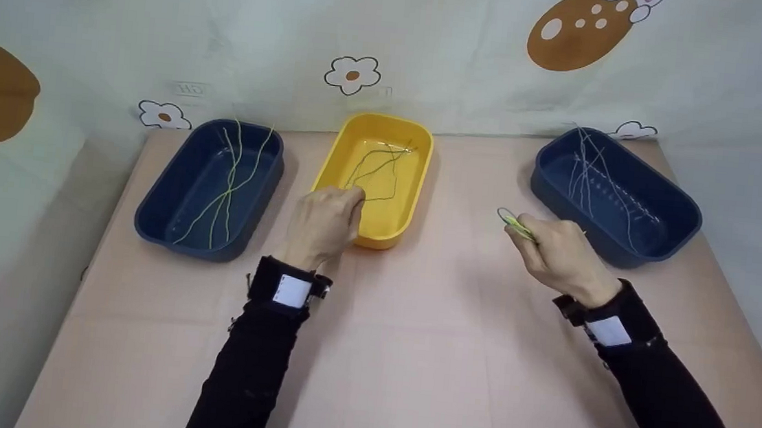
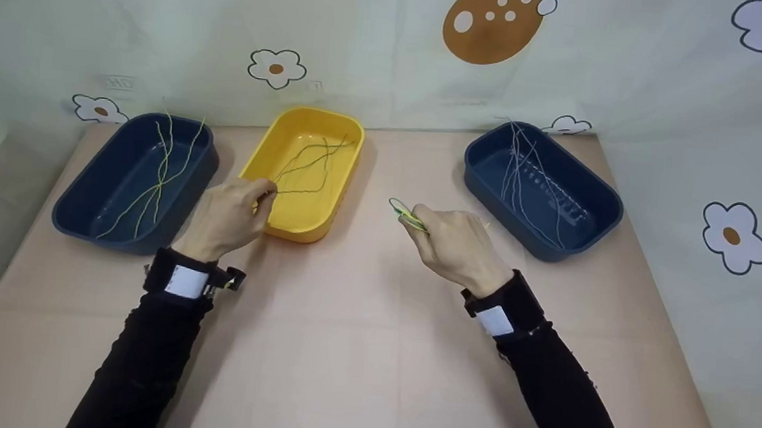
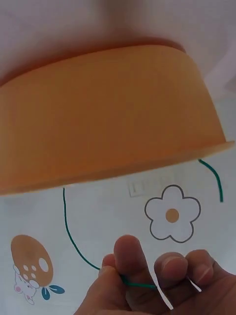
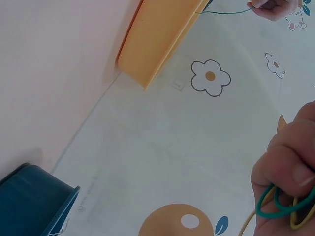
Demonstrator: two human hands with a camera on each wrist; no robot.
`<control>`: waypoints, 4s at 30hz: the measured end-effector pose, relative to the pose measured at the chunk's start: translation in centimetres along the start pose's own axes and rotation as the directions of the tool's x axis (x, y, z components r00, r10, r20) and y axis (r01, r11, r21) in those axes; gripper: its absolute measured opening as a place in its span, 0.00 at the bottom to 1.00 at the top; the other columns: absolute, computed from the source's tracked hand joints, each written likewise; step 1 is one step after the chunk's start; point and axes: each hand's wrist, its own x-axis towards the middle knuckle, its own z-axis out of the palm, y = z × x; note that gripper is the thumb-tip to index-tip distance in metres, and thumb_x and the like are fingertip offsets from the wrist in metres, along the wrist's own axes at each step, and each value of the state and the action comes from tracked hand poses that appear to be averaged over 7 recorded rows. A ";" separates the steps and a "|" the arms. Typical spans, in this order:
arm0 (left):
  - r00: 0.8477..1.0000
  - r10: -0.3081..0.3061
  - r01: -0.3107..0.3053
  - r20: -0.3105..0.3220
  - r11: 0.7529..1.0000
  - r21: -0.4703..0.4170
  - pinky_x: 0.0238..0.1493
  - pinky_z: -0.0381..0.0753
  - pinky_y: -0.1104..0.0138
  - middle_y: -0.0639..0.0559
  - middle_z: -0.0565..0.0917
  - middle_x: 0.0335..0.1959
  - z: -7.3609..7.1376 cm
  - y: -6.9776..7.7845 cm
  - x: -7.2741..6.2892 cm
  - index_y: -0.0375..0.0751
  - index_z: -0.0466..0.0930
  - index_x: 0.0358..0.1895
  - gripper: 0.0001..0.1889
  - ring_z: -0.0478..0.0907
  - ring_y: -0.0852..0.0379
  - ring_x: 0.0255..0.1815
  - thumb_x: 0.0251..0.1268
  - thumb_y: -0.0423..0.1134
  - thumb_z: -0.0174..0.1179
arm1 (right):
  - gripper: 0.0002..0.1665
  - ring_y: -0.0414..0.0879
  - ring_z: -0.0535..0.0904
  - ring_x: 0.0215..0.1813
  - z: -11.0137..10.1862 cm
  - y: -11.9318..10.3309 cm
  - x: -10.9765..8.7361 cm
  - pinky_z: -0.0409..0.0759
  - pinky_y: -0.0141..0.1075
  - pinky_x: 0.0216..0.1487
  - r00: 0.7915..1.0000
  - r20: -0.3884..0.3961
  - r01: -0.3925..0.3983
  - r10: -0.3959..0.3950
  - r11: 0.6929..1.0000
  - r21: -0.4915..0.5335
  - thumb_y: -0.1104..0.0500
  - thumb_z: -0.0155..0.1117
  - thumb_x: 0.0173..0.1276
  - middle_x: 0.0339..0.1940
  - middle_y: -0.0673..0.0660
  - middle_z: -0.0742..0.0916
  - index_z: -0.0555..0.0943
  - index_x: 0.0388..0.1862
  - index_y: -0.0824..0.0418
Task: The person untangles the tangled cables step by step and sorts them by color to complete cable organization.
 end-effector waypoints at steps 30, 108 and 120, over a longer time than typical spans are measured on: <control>0.883 -0.199 0.201 0.426 0.979 0.042 0.56 0.91 0.46 0.42 0.96 0.52 0.8 -0.4 1.8 0.38 0.95 0.54 0.11 0.93 0.40 0.56 0.84 0.41 0.67 | 0.38 0.30 0.68 0.21 1.0 -1.3 2.2 0.65 0.25 0.20 0.882 0.072 -0.358 0.465 0.563 0.745 0.49 0.47 0.96 0.22 0.37 0.78 0.66 0.32 0.82; 0.985 0.132 -0.162 -0.110 0.930 -0.330 0.27 0.84 0.58 0.48 0.90 0.27 0.0 8.9 -0.5 0.38 0.83 0.38 0.07 0.86 0.52 0.25 0.77 0.34 0.71 | 0.30 0.38 0.80 0.17 3.5 -5.6 6.1 0.80 0.28 0.28 0.545 0.007 -0.076 0.838 0.041 0.996 0.51 0.31 0.97 0.14 0.45 0.80 0.71 0.31 0.53; 0.971 0.168 -0.110 0.168 0.945 -0.308 0.25 0.77 0.62 0.47 0.85 0.26 0.2 9.1 -0.3 0.37 0.81 0.37 0.06 0.80 0.52 0.24 0.78 0.33 0.64 | 0.35 0.38 0.57 0.14 3.0 -5.7 5.8 0.44 0.32 0.28 0.623 0.103 0.018 0.776 -0.145 0.989 0.47 0.25 0.97 0.12 0.43 0.75 0.72 0.30 0.52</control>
